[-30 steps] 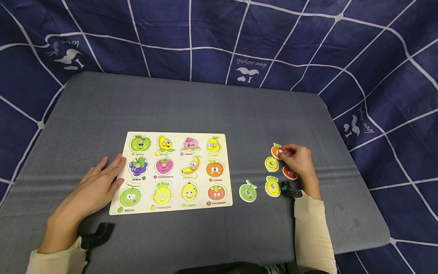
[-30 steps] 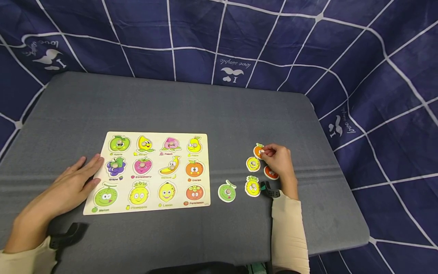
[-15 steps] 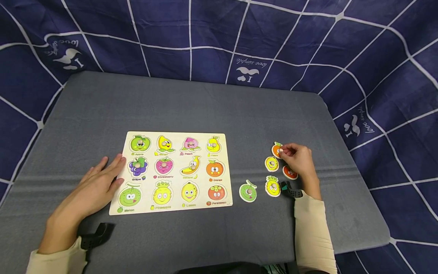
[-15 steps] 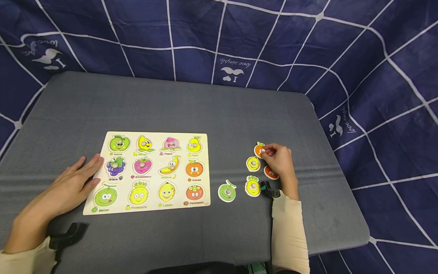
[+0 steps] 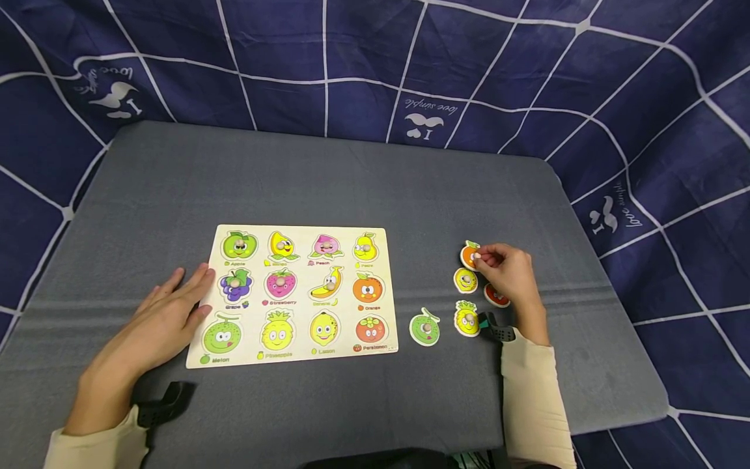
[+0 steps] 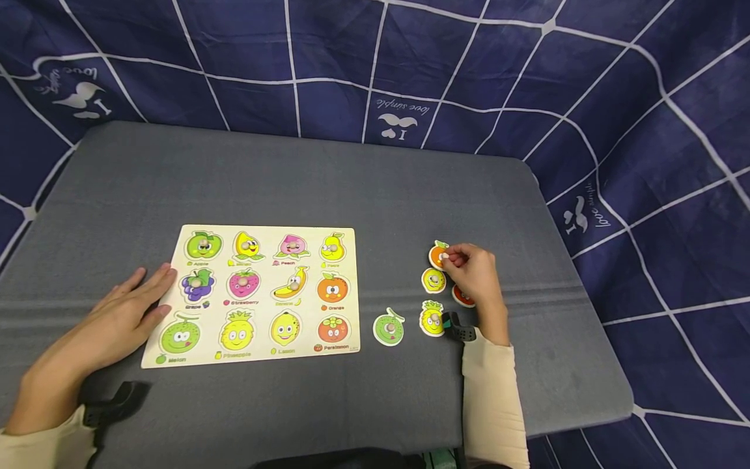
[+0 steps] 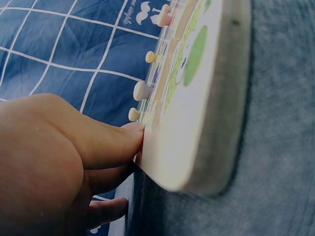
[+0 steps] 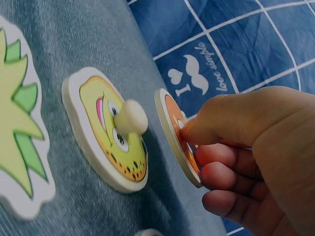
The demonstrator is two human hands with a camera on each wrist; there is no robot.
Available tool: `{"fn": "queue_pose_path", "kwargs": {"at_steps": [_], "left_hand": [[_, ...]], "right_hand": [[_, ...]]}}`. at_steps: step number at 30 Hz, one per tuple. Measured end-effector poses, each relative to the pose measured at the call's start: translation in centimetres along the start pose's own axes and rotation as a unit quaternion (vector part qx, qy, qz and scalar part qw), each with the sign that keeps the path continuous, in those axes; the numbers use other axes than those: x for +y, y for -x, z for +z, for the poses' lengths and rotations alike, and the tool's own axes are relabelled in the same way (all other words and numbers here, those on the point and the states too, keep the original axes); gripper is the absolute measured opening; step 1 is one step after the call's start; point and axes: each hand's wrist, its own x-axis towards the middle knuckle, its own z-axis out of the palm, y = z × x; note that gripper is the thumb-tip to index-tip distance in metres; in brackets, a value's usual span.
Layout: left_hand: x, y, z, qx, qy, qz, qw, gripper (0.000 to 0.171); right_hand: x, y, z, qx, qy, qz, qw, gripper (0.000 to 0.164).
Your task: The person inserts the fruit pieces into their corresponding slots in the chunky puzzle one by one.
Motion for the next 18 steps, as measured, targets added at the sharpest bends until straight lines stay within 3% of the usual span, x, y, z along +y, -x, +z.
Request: {"fn": "queue_pose_path", "kwargs": {"at_steps": [9, 18], "left_hand": [[-0.1, 0.0, 0.0, 0.0, -0.001, 0.002, 1.0, 0.058], [-0.1, 0.1, 0.0, 0.001, 0.003, 0.001, 1.0, 0.059]], "right_hand": [[-1.1, 0.1, 0.3, -0.002, -0.014, -0.027, 1.0, 0.011], [-2.4, 0.1, 1.4, -0.035, -0.036, -0.038, 0.998, 0.01]]}}
